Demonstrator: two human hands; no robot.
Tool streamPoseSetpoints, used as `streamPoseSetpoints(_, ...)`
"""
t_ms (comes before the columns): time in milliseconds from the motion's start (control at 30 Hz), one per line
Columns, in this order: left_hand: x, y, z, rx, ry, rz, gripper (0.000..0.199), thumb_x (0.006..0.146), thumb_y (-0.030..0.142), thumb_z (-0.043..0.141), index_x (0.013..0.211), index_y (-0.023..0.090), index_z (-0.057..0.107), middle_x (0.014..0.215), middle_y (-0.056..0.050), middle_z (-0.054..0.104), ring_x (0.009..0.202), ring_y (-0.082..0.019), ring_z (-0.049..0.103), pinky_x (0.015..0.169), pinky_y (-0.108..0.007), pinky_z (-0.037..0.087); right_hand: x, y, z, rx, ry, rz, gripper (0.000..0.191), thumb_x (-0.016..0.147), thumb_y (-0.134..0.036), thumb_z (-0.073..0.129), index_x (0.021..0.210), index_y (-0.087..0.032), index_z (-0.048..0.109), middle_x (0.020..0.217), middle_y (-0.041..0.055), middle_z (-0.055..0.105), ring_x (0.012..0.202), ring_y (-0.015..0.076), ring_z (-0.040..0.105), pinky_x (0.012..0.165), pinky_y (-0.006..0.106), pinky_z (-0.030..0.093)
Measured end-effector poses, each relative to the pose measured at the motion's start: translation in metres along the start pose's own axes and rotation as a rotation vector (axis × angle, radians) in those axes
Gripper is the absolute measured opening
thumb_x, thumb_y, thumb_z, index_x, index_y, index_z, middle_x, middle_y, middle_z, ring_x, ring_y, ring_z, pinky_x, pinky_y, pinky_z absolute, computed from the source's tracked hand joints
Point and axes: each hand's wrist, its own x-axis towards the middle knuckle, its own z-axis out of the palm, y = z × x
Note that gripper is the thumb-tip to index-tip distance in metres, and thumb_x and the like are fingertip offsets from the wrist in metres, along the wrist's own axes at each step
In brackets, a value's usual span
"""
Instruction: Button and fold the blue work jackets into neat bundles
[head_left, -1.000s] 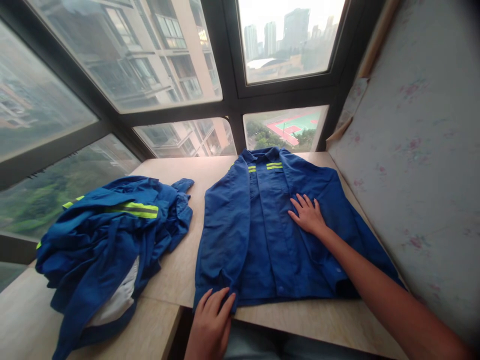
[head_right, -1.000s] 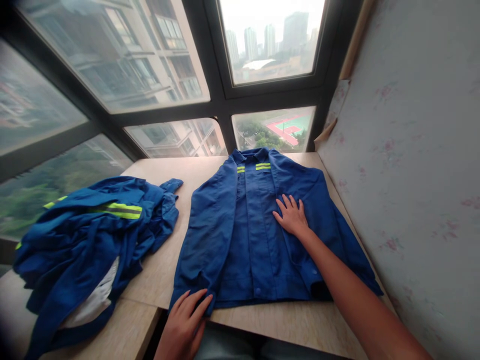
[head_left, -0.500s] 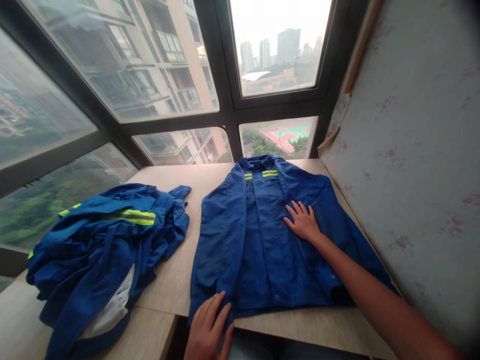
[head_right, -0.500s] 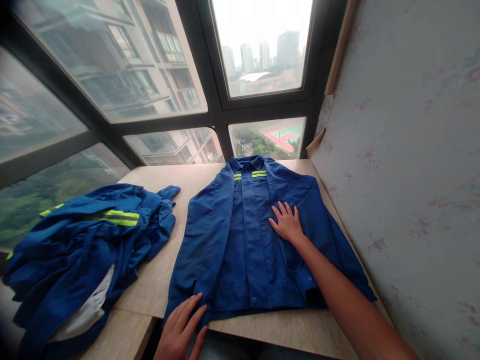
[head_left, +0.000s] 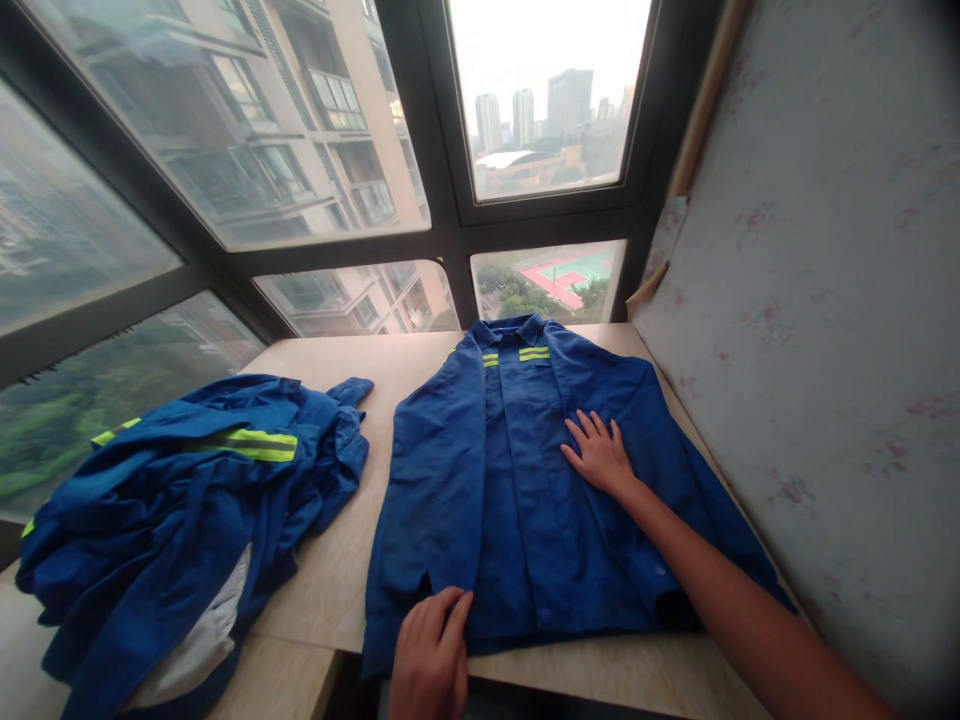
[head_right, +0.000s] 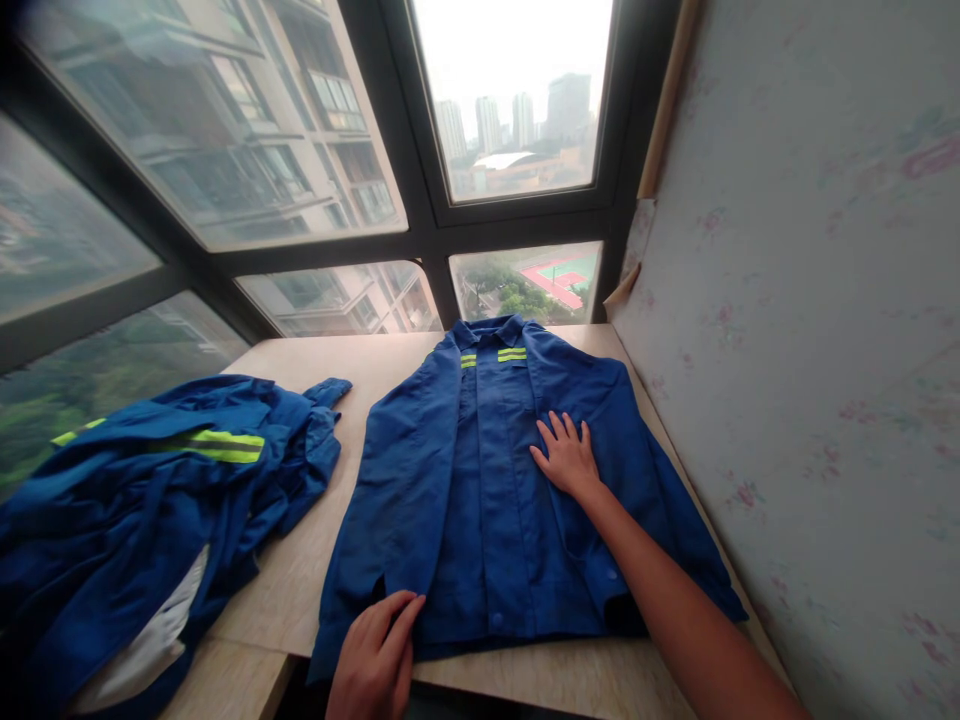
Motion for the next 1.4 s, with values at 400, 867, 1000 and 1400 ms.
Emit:
streamPoseSetpoints(400,0.018,0.007,-0.001,0.046,0.024,-0.001,0.037,0.088,0.018,0.053,0.123,0.022,0.063,0.133,-0.009,0.062,0.12,-0.026,0.058,0.098,-0.043,0.048,-0.002,-0.004,-0.005,0.036,-0.027,0.019,0.059,0.098,-0.053,0.036,0.15,-0.025,0.041,0.161,0.0082,0.028,0.147,0.0328,0.02,0.117,0.058,0.01)
streamPoseSetpoints(867,0.061,0.056,0.044,0.031,-0.142,0.041,0.055,0.09,0.027,0.053,0.145,0.027,0.047,0.155,-0.008,0.041,0.141,-0.033,0.038,0.104,-0.051,0.043,-0.027,-0.003,-0.004,0.366,0.144,0.118,0.054,0.097,-0.048,0.038,0.142,-0.021,0.05,0.152,0.0126,0.042,0.142,0.0289,0.036,0.114,0.051,0.03)
streamPoseSetpoints(1000,0.051,0.052,0.055,0.033,-0.155,0.056,0.057,0.092,0.029,0.051,0.148,0.028,0.042,0.156,-0.007,0.041,0.14,-0.031,0.04,0.105,-0.051,0.042,-0.055,0.033,-0.012,0.344,0.297,0.086,0.052,0.095,-0.04,0.042,0.141,-0.016,0.051,0.149,0.0142,0.047,0.14,0.0284,0.039,0.113,0.047,0.035)
streamPoseSetpoints(1400,0.082,0.096,0.022,-0.302,-0.215,0.137,0.053,0.085,0.013,0.051,0.138,0.021,0.053,0.146,-0.009,0.052,0.138,-0.03,0.042,0.109,-0.053,0.041,-0.141,0.073,-0.035,0.352,0.384,0.286,0.045,0.093,-0.036,0.041,0.127,-0.011,0.058,0.126,0.0177,0.062,0.114,0.0272,0.061,0.099,0.044,0.049)
